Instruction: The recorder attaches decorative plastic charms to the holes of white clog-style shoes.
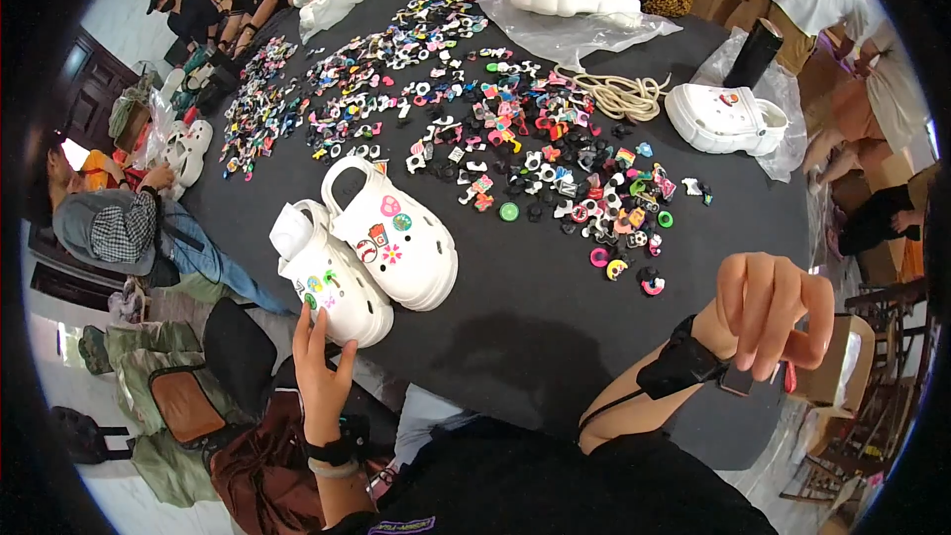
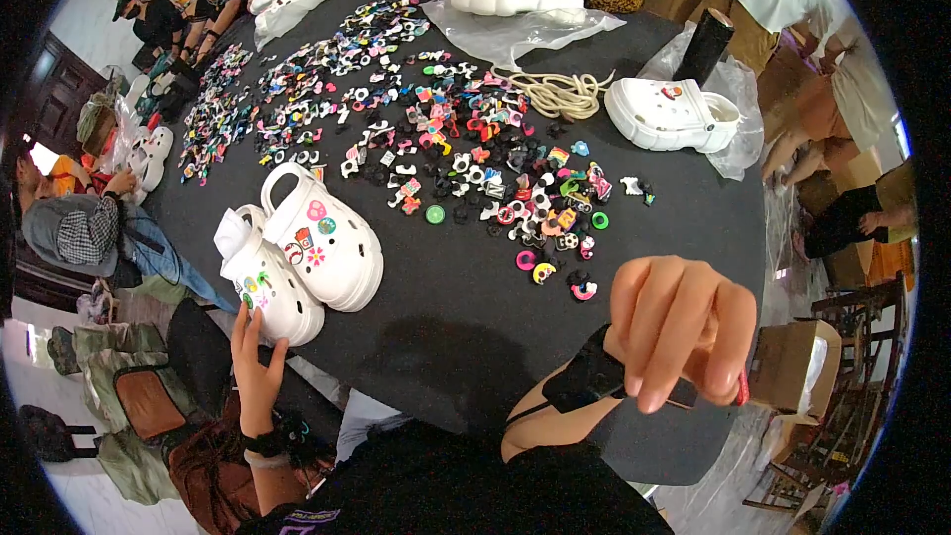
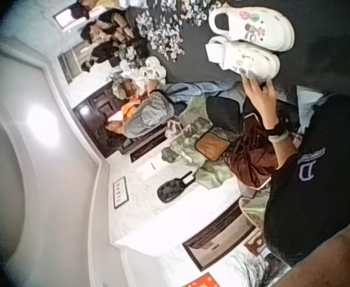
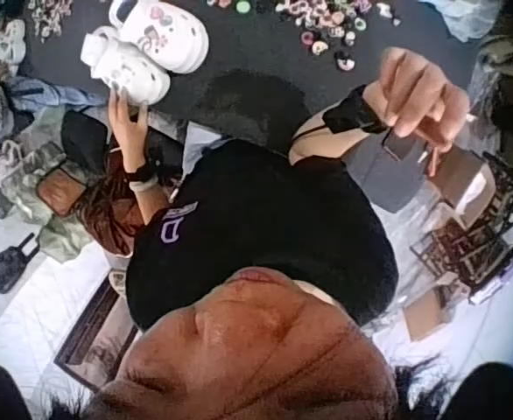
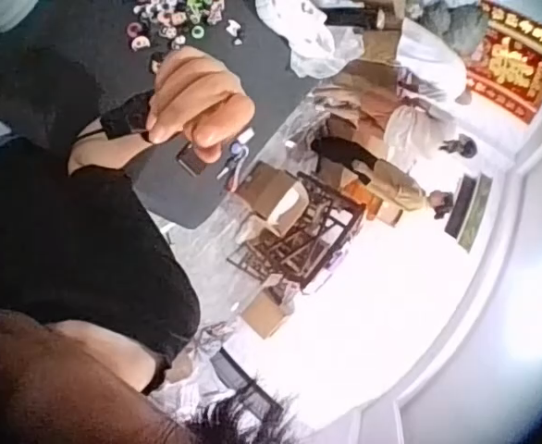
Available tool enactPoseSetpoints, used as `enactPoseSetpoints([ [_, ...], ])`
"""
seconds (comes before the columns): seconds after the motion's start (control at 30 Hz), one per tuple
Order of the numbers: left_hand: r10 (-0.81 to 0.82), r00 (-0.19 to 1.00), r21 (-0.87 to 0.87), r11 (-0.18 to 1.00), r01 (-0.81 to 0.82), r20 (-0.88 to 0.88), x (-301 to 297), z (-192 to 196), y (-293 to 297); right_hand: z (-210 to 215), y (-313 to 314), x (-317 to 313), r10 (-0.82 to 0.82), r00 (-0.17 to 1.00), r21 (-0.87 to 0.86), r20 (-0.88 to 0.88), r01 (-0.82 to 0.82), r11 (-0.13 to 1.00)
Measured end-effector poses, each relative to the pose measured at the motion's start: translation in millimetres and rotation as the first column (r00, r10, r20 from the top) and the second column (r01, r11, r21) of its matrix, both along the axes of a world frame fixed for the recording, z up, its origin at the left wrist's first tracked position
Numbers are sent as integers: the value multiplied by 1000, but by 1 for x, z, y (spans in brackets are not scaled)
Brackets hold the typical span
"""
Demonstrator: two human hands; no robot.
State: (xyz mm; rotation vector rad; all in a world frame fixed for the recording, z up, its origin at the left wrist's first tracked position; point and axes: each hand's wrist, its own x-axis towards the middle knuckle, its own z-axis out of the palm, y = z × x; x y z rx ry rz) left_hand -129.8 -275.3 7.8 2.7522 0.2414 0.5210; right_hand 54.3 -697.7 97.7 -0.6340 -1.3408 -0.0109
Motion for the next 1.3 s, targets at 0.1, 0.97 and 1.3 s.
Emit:
enactPoseSetpoints([
  [0.1,12,1000,-2,1000,-12,-22,1,0,-1,-3,2,0,-64,996,41,-70,67,997],
  [0.97,-59,998,51,997,61,-31,-3,7,13,-149,145,71,-668,182,-552,721,734,-396],
  [1.3,-48,999,80,996,50,-26,-2,0,12,-135,135,76,-759,392,-782,520,575,-239],
])
